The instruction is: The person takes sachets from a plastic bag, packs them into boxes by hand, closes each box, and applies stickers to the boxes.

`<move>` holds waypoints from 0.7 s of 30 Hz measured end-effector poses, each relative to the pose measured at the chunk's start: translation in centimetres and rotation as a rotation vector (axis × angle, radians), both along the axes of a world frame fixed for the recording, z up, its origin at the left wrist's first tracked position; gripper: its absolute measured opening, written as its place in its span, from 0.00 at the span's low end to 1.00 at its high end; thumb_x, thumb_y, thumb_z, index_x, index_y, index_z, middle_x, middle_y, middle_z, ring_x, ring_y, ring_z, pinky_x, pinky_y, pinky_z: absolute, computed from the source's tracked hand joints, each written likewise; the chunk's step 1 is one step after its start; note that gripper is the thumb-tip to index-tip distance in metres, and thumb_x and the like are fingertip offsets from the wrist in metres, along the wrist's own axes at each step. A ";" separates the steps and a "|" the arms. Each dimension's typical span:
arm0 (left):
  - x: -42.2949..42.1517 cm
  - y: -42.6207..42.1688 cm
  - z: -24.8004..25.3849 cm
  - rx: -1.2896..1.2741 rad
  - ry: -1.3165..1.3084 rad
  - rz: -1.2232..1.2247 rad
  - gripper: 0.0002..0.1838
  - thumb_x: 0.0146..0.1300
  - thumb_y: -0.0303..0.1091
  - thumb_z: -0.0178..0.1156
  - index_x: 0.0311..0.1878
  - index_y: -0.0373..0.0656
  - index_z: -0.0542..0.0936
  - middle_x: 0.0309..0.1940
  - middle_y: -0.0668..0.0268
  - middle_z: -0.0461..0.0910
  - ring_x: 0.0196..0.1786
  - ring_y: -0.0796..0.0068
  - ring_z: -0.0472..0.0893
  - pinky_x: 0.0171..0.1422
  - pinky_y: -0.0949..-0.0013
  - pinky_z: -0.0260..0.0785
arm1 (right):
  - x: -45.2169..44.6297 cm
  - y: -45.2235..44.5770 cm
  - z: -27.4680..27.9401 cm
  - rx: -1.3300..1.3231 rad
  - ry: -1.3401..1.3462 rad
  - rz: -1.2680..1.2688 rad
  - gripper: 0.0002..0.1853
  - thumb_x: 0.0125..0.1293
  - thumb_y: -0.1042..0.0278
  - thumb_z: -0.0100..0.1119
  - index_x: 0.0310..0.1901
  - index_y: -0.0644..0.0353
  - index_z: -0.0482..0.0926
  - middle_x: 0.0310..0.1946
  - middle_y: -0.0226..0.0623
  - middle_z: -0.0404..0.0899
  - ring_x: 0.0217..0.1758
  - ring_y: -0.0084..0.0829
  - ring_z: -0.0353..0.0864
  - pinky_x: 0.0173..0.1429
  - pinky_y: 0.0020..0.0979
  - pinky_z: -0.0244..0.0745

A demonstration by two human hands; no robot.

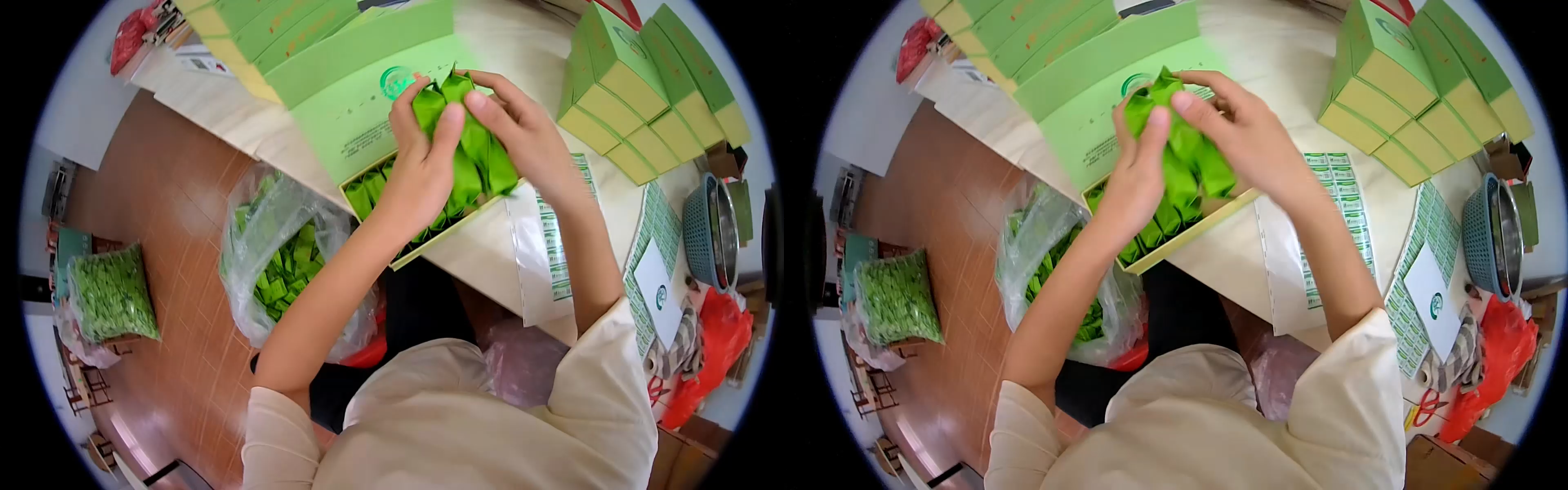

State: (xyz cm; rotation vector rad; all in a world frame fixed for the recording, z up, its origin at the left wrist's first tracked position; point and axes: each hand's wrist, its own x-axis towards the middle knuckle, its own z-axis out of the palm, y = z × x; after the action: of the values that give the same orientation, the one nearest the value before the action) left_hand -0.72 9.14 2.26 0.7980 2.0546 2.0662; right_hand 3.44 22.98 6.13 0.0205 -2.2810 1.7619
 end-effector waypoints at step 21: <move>-1.5 0.9 -4.5 -0.673 0.576 0.298 0.20 0.67 0.47 0.56 0.48 0.38 0.73 0.43 0.55 0.72 0.51 0.54 0.70 0.57 0.56 0.61 | -1.8 4.6 -6.9 0.282 -0.150 0.064 0.20 0.65 0.59 0.62 0.56 0.59 0.78 0.37 0.38 0.82 0.34 0.24 0.78 0.43 0.26 0.74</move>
State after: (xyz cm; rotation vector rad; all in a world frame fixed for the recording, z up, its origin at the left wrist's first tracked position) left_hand -2.26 10.03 -2.21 1.0703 3.0656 1.1286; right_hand 1.63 27.61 -0.80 0.0152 -2.6479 1.5019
